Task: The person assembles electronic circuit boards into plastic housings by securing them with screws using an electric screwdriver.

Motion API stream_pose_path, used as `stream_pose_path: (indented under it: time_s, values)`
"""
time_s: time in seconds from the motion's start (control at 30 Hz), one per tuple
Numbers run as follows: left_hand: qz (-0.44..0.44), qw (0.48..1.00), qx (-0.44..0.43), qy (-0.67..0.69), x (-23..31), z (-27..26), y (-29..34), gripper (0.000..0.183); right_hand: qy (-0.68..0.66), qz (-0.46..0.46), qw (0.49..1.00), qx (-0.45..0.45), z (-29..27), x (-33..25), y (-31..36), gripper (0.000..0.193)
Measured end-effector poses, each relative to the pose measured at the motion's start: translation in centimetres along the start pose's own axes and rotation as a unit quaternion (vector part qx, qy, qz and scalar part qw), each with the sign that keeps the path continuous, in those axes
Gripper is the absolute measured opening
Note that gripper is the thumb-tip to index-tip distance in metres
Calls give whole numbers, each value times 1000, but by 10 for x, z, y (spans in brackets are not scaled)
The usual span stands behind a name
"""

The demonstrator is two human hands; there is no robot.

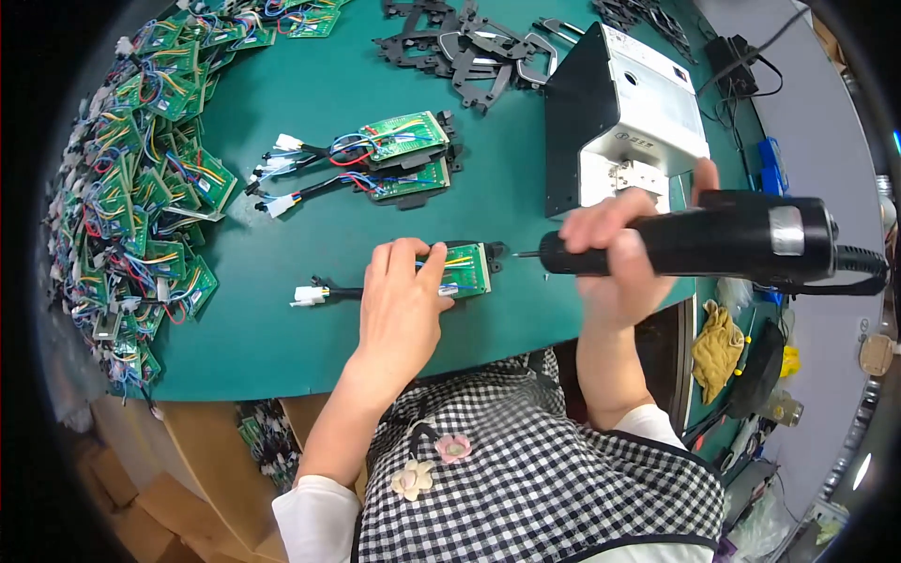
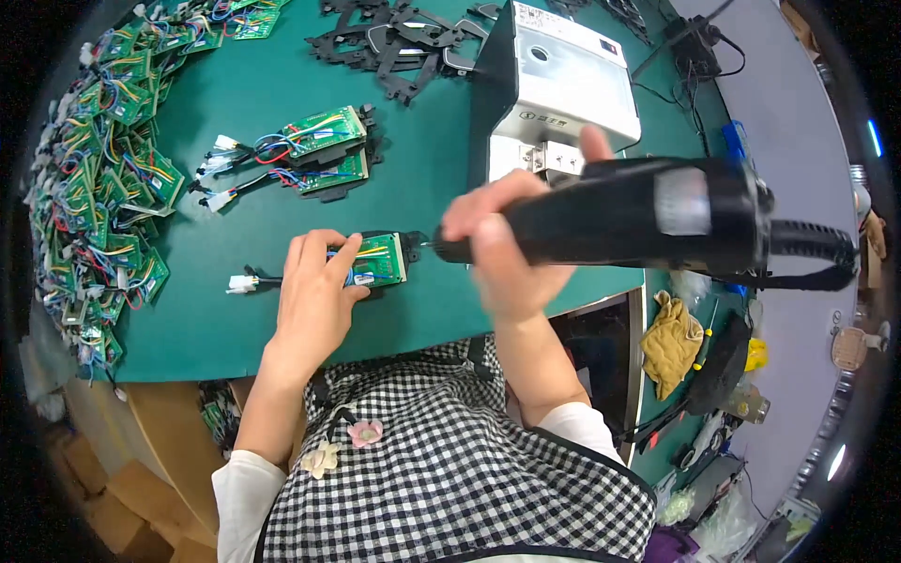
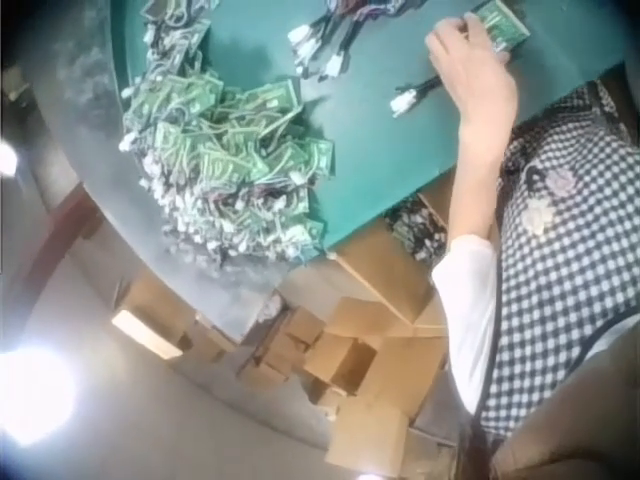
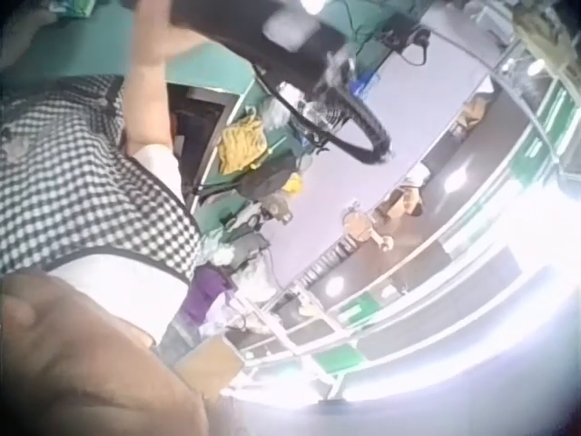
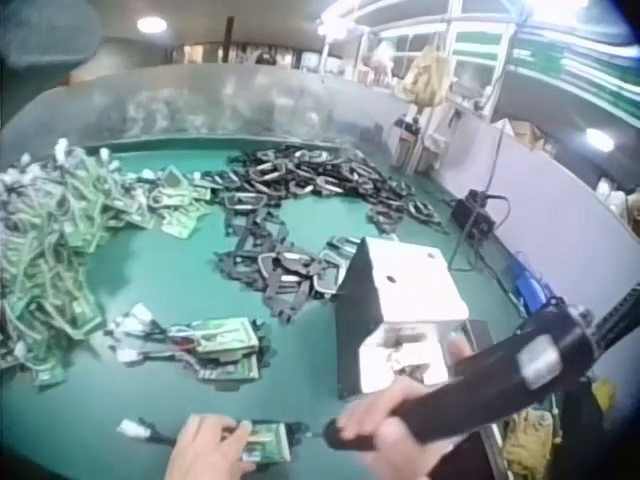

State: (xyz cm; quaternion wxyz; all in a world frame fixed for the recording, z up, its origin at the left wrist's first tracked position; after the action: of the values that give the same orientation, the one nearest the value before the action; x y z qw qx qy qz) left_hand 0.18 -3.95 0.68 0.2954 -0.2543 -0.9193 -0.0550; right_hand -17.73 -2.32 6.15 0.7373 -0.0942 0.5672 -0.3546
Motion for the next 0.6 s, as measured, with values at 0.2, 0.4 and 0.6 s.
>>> stream_pose_path:
  time_s: [0.2, 0.4, 0.6]
  values:
    - [-10, 1000, -6, 29, -4, 6, -4, 52, 11, 84, 996, -24, 22, 36, 3, 80]
    - [-15, 1000, -7, 10, -4, 6, -6, 53, 52, 49, 989, -130, 16, 55, 2, 63]
    - [-14, 1000, -23, 9, -3, 6, -9, 55, 76, 41, 956, -280, 25, 44, 2, 71]
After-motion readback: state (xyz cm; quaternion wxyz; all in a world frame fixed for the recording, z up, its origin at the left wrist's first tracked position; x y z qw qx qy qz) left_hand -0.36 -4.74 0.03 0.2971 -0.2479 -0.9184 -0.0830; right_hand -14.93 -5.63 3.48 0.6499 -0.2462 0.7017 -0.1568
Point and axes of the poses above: each hand's wrist, its own y-axis away from the middle knuckle, its own z-axis out of the palm, x = y × z, the point moved 5 cm from there along -y, towards the middle knuckle, and after that the axes turned 2 degrees about -z, right-handed, at the moved point
